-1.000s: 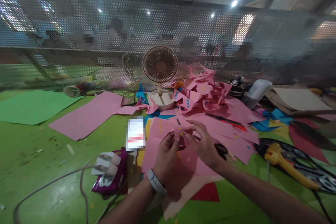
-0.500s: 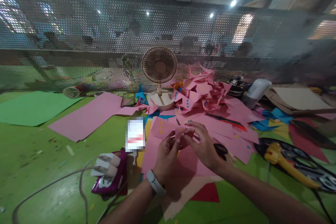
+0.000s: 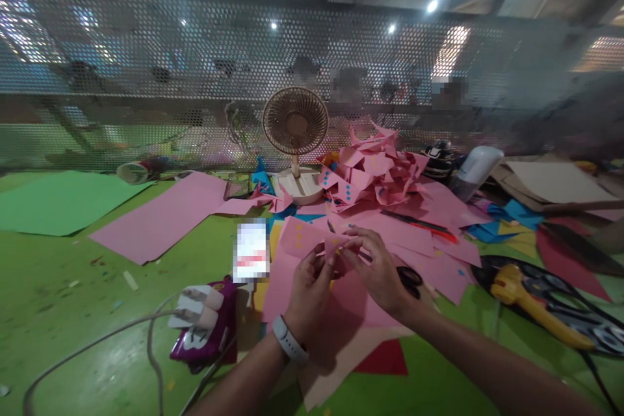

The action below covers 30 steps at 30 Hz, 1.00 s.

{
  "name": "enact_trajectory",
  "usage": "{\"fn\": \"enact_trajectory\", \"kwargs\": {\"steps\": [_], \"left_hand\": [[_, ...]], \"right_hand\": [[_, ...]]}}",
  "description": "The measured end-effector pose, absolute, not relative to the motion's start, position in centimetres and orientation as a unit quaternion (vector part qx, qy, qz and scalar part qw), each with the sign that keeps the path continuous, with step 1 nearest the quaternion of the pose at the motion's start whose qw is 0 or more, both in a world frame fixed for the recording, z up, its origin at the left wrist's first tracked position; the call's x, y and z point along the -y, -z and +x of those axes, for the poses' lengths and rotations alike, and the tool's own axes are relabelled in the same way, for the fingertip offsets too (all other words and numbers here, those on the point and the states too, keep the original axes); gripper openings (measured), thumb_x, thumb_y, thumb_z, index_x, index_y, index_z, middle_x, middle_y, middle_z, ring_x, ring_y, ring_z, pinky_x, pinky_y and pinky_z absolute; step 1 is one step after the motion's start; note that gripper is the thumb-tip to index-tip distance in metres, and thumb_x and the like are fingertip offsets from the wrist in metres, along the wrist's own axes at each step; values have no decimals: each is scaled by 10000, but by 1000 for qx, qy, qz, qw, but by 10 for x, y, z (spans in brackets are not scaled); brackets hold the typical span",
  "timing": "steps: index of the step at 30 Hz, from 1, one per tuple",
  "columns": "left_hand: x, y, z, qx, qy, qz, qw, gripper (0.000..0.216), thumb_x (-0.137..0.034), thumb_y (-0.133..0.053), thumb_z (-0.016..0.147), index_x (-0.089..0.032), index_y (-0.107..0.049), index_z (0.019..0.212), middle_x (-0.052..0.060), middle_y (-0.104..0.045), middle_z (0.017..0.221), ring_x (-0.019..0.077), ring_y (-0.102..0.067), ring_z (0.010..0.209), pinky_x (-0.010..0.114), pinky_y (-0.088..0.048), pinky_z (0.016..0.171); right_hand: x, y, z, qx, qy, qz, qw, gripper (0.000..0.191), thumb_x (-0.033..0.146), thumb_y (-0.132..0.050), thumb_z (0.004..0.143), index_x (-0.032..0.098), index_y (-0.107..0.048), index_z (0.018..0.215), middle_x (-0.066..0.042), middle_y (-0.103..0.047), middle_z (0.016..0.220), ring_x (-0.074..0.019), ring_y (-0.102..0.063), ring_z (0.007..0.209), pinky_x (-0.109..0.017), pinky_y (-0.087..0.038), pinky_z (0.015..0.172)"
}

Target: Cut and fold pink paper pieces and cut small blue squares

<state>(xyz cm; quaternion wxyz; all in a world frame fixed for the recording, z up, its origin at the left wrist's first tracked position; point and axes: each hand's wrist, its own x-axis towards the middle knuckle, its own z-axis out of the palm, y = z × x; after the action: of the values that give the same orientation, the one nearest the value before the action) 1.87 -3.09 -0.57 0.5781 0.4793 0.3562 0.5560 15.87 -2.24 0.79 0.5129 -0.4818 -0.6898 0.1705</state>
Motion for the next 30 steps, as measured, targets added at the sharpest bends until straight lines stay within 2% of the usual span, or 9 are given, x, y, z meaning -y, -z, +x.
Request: {"fn": "enact_trajectory", "kwargs": {"steps": [4,8,14,21,30], "left_hand": [[31,5,18,-358,-553,478,581,300,-313,-560,842,-157,-523,1095,82,-660,940,163,-633,798,320,-526,739],[31,7,17,-353,-555,487,575,383,-312,-549,849,-156,-448,1184,98,-671,969,179,-646,807,339,-528,742],[33,5,16,-363,-546,502,563,343,-326,-551,845,-146,-497,1131,99,-679,940,194,-652,815,339,-532,733],[32,5,17,-370,-548,495,563,368,-335,-569,833,-134,-486,1130,75,-678,842,179,-650,745,333,-538,703],[31,7,17,-371,-551,487,567,404,-329,-565,836,-138,-438,1168,104,-676,942,183,-656,775,337,-537,725]], "right_hand": [[24,-8,158,689,-172,-482,512,73,278,-591,816,226,-608,865,-78,-541,1113,-224,-475,1105,-427,-375,956],[25,-9,158,707,-136,-468,513,66,257,-595,811,226,-619,864,-74,-570,1060,-227,-494,1067,-431,-378,941],[22,-7,160,712,-119,-462,515,45,258,-585,816,233,-613,841,-67,-588,1039,-232,-500,1052,-445,-374,933],[21,-5,160,694,-130,-466,533,35,259,-590,814,225,-599,813,-71,-586,1028,-226,-504,1051,-434,-394,924],[24,-6,159,700,-134,-466,524,79,270,-588,820,232,-614,884,-75,-580,1057,-225,-501,1074,-438,-389,945]]}}
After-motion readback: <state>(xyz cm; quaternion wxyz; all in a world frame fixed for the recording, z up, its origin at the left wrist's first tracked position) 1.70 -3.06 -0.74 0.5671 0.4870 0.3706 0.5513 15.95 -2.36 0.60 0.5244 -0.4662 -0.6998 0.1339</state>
